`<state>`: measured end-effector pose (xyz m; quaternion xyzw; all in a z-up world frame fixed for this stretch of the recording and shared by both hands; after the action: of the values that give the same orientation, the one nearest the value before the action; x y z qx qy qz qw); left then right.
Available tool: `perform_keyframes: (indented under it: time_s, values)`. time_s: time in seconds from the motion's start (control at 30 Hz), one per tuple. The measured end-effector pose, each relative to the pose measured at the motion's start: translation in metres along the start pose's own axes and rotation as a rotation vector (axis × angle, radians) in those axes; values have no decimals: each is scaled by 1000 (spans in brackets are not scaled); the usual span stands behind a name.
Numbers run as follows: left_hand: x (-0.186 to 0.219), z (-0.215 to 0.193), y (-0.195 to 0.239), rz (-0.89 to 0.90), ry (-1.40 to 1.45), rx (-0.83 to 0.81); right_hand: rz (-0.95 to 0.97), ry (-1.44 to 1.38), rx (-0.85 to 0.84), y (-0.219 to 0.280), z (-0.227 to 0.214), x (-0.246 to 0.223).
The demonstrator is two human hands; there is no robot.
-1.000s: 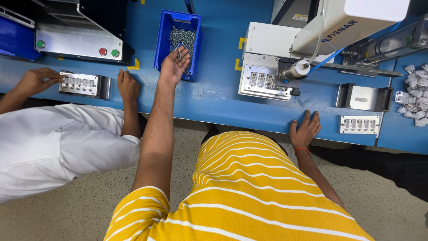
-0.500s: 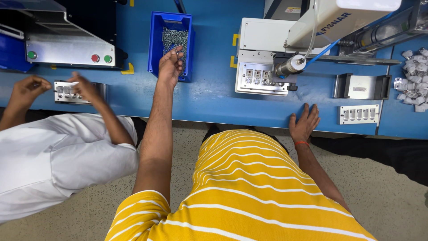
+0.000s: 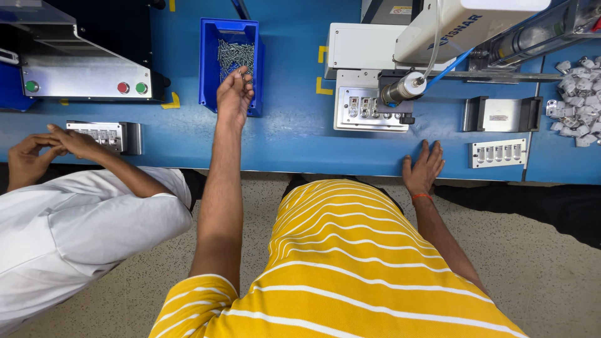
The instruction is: The person repeatedly picks small metal pins from a blue bin, places them into a white plastic housing, and inserts the housing into a machine. The person then removes the housing and places it on the table. The process is repeated continuously.
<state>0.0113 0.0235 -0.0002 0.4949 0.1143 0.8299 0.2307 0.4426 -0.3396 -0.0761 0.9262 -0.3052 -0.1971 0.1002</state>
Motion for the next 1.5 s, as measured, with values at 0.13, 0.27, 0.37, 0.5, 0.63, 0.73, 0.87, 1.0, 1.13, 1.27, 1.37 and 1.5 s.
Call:
perform_keyframes:
  time_s: [0.13, 0.27, 0.37, 0.5, 0.63, 0.73, 0.87, 1.0, 1.13, 1.27, 1.37, 1.5]
  values:
    - [3, 33, 51, -70, 125, 140, 11, -40, -45, -3, -21, -3]
    - [-19, 76, 111, -146, 169, 85, 36, -289, -188, 6, -67, -29]
    - [-46, 110, 148, -240, 124, -91, -82, -568, -149, 32, -107, -84]
    - [-76, 145, 176, -440, -15, -272, -494, -580, -88, 77, -167, -175]
    - [-86, 173, 184, -451, -20, -455, -635, -637, -90, 86, -196, -237]
    - [-85, 187, 181, -353, -81, -468, -585, -606, -24, 82, -202, -249]
    - [-81, 199, 184, -233, -168, -417, -493, -590, 51, 80, -200, -242]
    - [-73, 210, 190, -157, -237, -375, -477, -675, 1, 75, -195, -232]
    - [-70, 219, 196, -126, -273, -354, -486, -718, -62, 73, -188, -222]
    - [-71, 227, 199, -111, -295, -352, -456, -799, -160, 65, -180, -208]
    - [-71, 232, 203, -106, -335, -354, -462, -833, -240, 59, -174, -201]
    - [-73, 235, 206, -115, -363, -356, -419, -1045, -417, 51, -163, -192]
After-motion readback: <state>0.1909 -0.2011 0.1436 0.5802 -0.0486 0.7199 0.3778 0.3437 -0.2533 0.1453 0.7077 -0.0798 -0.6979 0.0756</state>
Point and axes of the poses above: each hand's wrist, its own y-axis away from the middle knuckle, its own z-axis out of the palm, x = y × z, the point moved 4 cm from there along -y, towards the middle knuckle, and after that the axes turned 10 degrees about -x, right-handed, at the moved point
